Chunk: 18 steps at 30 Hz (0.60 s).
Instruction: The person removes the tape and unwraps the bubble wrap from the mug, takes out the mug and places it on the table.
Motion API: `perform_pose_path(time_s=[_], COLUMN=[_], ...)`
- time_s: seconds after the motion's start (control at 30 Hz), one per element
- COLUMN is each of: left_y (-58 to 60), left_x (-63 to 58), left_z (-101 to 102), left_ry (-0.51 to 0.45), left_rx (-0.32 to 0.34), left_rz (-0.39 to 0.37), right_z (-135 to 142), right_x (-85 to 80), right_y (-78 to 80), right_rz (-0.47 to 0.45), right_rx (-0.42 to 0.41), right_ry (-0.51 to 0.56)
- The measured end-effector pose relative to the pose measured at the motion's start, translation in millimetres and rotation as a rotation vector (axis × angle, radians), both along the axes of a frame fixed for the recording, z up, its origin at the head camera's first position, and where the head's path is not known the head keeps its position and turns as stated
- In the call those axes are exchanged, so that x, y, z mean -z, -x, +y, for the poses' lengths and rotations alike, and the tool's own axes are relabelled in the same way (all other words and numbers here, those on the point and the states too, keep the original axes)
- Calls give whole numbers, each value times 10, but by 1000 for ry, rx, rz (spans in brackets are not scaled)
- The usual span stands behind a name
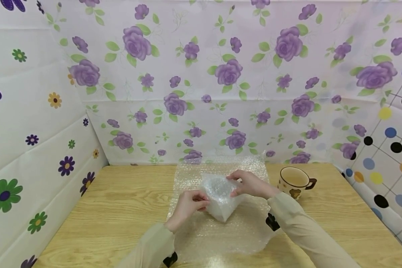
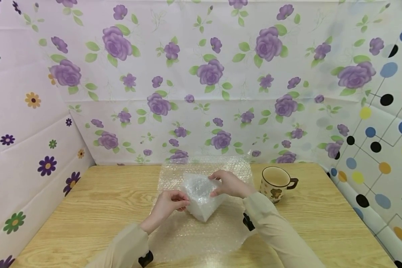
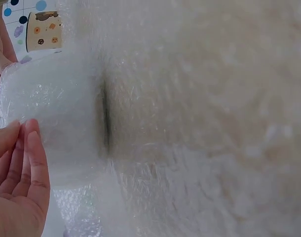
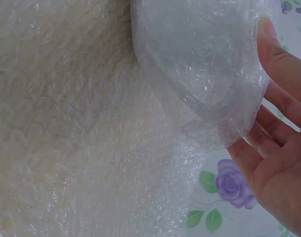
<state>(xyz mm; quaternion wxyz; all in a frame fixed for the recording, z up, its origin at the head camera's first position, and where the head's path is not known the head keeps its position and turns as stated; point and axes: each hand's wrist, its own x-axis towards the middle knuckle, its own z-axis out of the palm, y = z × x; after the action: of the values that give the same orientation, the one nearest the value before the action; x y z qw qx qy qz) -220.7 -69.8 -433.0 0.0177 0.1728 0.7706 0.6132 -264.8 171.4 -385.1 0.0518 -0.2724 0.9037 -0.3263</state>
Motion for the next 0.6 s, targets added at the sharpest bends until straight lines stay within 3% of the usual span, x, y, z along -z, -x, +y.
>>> perform_pose_path(time_s=[0.4, 0.6], left_y=[-58, -9], left_x=[-159, -86], left_z=[-26, -40], left_ry=[-64, -59], left_rx=[76, 74], left_rz=[-82, -87], right_z=[13, 14], right_x=[34, 30], right_y=[9, 16], right_rz=[1, 4], right_rx=[-23, -23], right_ry=[17, 7])
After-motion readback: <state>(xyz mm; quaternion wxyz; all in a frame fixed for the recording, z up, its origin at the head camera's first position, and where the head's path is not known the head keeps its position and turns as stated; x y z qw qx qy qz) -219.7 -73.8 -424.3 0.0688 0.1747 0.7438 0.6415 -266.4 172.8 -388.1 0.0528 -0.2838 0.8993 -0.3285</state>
